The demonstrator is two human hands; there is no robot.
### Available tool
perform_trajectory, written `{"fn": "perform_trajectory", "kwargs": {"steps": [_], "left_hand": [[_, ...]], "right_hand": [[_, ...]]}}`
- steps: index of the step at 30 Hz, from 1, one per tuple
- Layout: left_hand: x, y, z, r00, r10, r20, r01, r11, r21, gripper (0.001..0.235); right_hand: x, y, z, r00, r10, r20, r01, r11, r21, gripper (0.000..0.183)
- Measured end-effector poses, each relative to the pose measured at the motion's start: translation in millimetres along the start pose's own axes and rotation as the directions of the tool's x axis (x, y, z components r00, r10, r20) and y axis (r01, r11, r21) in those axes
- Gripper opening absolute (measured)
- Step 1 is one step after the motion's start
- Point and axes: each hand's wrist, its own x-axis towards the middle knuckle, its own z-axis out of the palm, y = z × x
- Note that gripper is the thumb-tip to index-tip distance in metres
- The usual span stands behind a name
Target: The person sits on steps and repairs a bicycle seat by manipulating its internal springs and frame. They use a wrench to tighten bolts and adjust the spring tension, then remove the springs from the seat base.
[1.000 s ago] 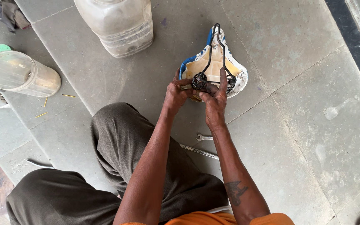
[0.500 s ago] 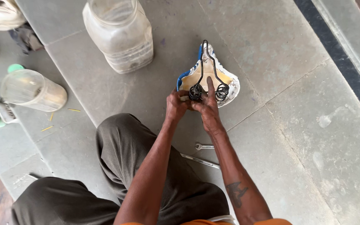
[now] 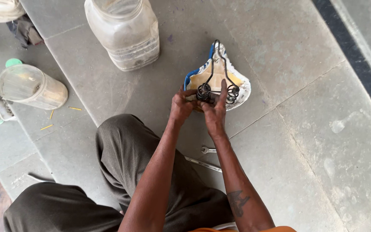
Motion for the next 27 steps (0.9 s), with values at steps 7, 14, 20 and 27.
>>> {"fn": "perform_trajectory", "kwargs": {"steps": [7,14,20,27], "left_hand": [[1,-2,5,0.999,-0.05,0.0,0.05,0.989,-0.136,0.046],[-1,4,6,0.994,-0.105,0.033,0.109,0.977,-0.183,0.045],[-2,12,4,0.996,-0.069,0.065,0.081,0.972,-0.221,0.041],[-2,-11,13,0.98,-0.195,0.049,0.2,0.966,-0.161,0.025]], "right_hand": [[-3,11,-1,0.999,0.041,-0.019,-0.038,0.989,0.141,0.097],[-3,17,-6,0.999,0.035,-0.022,-0.037,0.997,-0.071,0.094],[-1,6,-18,0.998,-0.013,0.059,0.018,0.996,-0.092,0.089],[-2,4,-19,0.991,0.105,0.083,-0.123,0.962,0.244,0.101]]}}
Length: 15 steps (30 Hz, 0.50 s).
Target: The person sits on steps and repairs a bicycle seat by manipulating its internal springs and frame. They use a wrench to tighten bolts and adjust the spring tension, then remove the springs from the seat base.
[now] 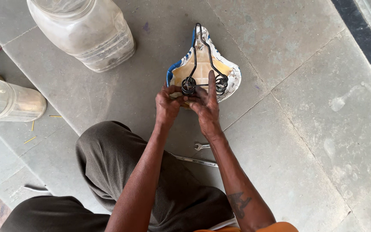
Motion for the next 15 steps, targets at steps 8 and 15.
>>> {"fn": "perform_trajectory", "kwargs": {"steps": [8,15], "left_hand": [[-12,27,0,0.983,0.184,-0.018,-0.179,0.971,0.156,0.039],[-7,32,-5,0.993,0.112,0.047,-0.119,0.979,0.166,0.043]], "right_hand": [[8,-1,-11,0.993,-0.054,0.1,0.07,0.984,-0.164,0.099],[13,17,-7,0.957,-0.282,0.06,0.285,0.89,-0.355,0.094]]}}
